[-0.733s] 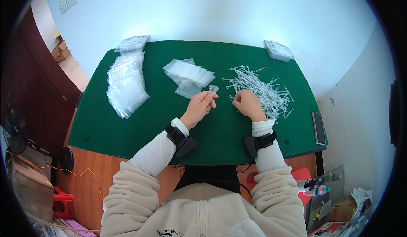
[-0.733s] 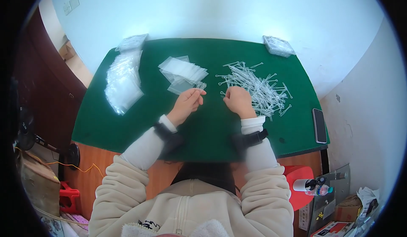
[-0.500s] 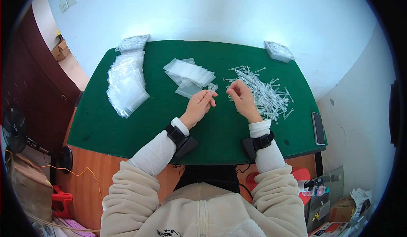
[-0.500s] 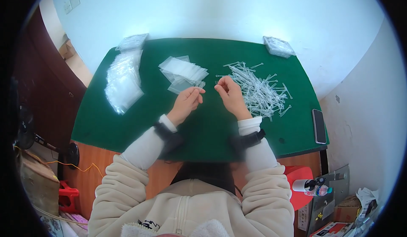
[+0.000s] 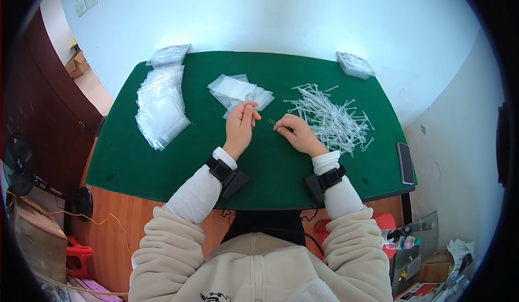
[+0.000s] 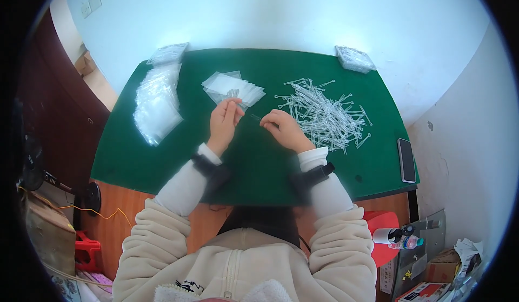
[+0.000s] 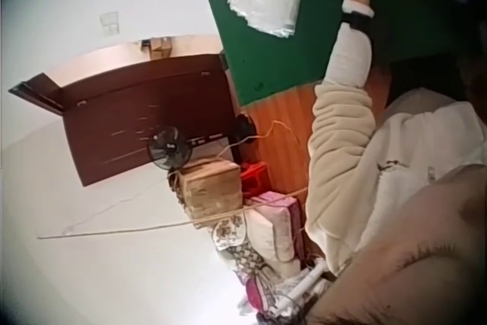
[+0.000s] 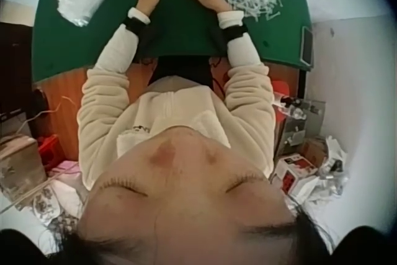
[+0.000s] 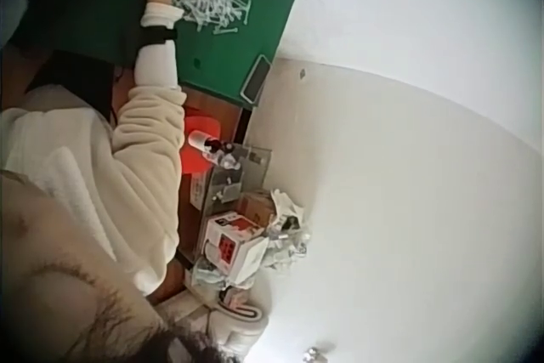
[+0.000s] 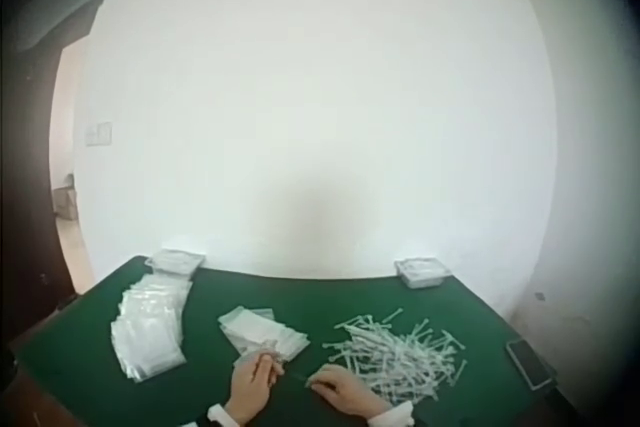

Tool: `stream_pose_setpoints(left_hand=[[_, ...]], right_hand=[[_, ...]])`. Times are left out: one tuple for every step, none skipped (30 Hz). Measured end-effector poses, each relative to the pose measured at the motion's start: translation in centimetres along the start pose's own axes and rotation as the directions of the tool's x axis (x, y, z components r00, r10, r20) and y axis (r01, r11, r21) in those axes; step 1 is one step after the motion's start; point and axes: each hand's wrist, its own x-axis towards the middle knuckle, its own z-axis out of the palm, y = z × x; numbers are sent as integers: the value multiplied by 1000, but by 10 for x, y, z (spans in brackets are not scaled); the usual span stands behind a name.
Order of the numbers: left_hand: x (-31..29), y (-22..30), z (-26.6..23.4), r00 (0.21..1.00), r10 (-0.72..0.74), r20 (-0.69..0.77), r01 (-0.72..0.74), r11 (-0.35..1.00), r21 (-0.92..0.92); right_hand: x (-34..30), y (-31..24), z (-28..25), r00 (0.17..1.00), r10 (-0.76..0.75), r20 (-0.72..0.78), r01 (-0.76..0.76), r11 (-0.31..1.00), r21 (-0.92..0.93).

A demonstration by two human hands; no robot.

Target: The person picks up a plastic bag and a plastic fastener, places the fastener inside the bag, and seals the bag by hand. This process is repeated with additional plastic bags and plastic fasteners.

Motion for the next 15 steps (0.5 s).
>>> stream_pose_setpoints(left_hand=[[1,0,0,1000,-1,2,1,1000,1],[2,0,0,998,-57,13,57,998,7],[3,0,0,993,-114,25,114,993,14],[4,-1,1,985,-171,36,170,985,21],[3,-1,1,985,-171,36,170,985,23],[2,-1,1,973,-216,79,214,976,26],[1,-2,3,958,-260,125,258,966,30],[1,-2,5,938,-303,169,301,953,36],[1,-3,7,937,-304,171,302,953,37],[2,-4,10,922,-335,195,333,942,47],[3,-5,12,904,-366,219,363,930,57],[3,-6,14,885,-397,242,393,917,68],[3,-6,16,884,-399,244,395,916,69],[2,-7,19,867,-416,275,416,907,60],[1,-7,21,848,-432,306,438,897,52]], right_hand=[[0,-2,-1,999,-41,-16,42,998,38],[0,-5,-3,999,-41,-18,41,998,38],[-1,-8,-4,1000,4,3,-5,995,103],[-2,-11,-6,998,48,27,-52,985,167],[-3,-13,-8,995,89,54,-99,968,230],[-3,-14,-10,995,89,53,-99,968,231],[-4,-14,-12,996,47,73,-59,982,179],[-5,-13,-15,995,6,96,-18,992,128],[-6,-12,-17,992,-34,121,25,997,77],[-6,-9,-18,992,-33,120,24,997,78],[-5,-7,-19,994,-60,92,51,994,92],[-4,-5,-19,994,-86,64,79,991,107],[-4,-3,-19,993,-111,35,106,987,120],[-4,-2,-20,993,-109,34,104,987,121],[-5,-1,-20,999,-42,-1,41,988,148]])
